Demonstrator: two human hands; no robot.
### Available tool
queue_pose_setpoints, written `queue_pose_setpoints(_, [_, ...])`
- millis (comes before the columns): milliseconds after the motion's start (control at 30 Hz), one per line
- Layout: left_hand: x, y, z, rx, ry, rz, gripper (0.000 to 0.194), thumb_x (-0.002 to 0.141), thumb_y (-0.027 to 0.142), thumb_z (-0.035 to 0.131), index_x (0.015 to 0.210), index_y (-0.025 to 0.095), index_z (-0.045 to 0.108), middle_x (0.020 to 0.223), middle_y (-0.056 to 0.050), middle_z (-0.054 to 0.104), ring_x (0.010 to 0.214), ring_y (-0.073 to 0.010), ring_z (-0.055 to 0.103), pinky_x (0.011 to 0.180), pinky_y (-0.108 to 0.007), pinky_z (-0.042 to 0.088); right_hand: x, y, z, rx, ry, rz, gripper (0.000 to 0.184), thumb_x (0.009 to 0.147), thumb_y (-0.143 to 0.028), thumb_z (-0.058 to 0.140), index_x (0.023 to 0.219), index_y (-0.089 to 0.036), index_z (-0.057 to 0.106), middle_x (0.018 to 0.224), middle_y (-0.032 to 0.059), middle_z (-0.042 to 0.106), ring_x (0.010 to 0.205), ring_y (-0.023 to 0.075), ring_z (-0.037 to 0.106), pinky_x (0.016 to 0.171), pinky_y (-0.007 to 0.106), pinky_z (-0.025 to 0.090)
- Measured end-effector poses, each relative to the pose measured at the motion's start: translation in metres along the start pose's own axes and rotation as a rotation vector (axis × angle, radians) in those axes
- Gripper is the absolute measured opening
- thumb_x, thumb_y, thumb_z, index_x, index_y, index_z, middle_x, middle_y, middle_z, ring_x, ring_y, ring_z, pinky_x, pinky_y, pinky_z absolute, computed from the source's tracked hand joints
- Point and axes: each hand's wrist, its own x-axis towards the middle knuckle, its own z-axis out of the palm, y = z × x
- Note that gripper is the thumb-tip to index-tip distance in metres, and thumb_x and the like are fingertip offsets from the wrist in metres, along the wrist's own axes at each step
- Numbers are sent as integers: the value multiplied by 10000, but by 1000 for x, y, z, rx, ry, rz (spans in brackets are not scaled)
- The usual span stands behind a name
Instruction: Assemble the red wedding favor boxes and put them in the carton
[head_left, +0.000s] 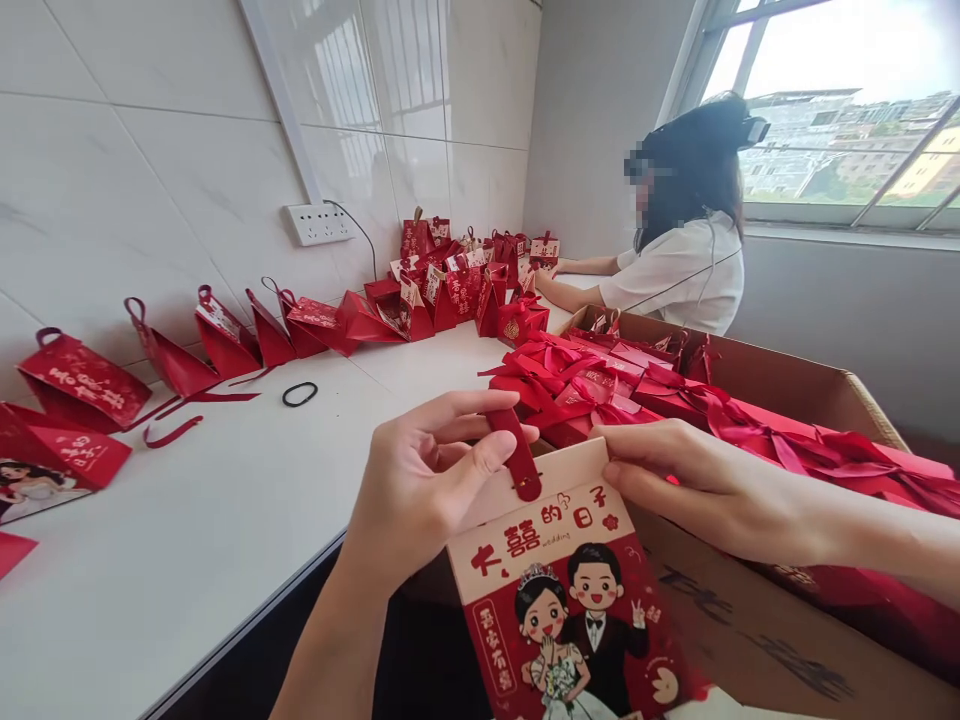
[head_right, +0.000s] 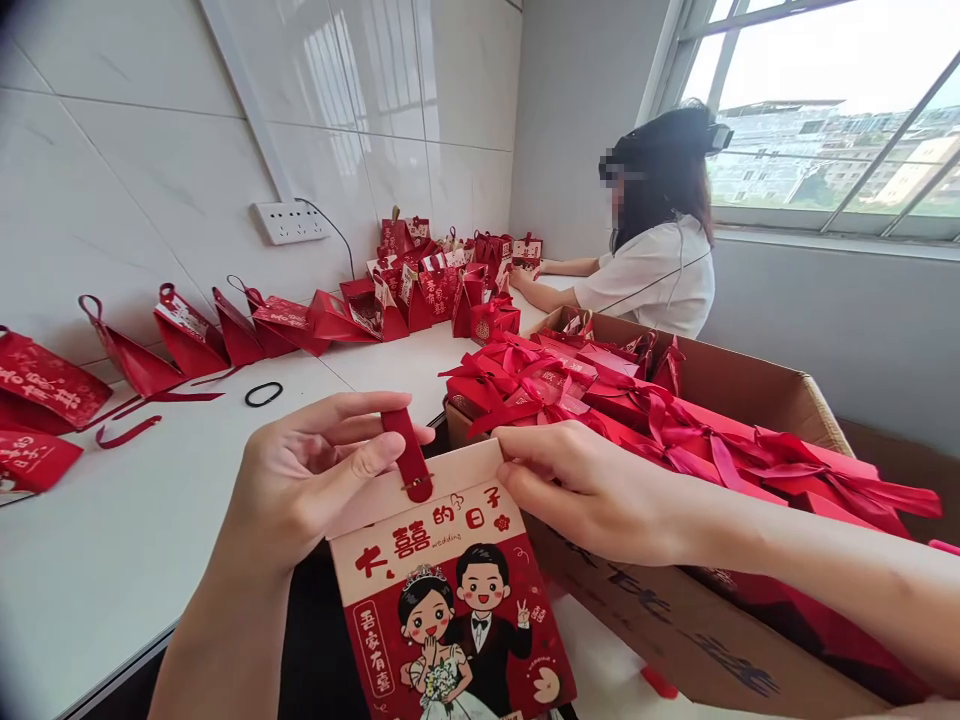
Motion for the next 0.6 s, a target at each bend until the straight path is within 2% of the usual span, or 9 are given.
queue_pose_setpoints(233, [2,1,7,41,-21,24,195,754,262,706,940,204,707,791,-48,727,745,-198,691,618,-238,561,-7,3,-4,29,-35,-3,257,896,-349,429,743,-205,578,643,2,550,585,131,503,509,242,434])
queue_pose_setpoints(433, [3,-3,15,20,-77,-11,340,752,341,705,1051,180,676,836,-87,727,795,-242,697,626,-258,575,-12,5,-6,64,-63,9,265,899,-297,419,667,-182,472,606,-28,432,545,90,391,484,216,360])
queue_pose_setpoints(533, [7,-3,14,-41,1,-27,516,796,406,656,1262,212,550,872,-93,729,851,-260,697,612,-235,576,-17,6,-11,110,-41,17,261,880,-255,437,632,-175,436,588,-42,389,528,72,359,465,193,347])
queue_pose_setpoints(600, [14,-10,4,-35,75,-15,574,803,423,649,1325,252,481,974,-77,720,863,-251,696,628,-217,581,-21,8,-25,176,40,45,246,870,-247,445,636,-173,455,590,-41,416,528,67,400,461,178,385])
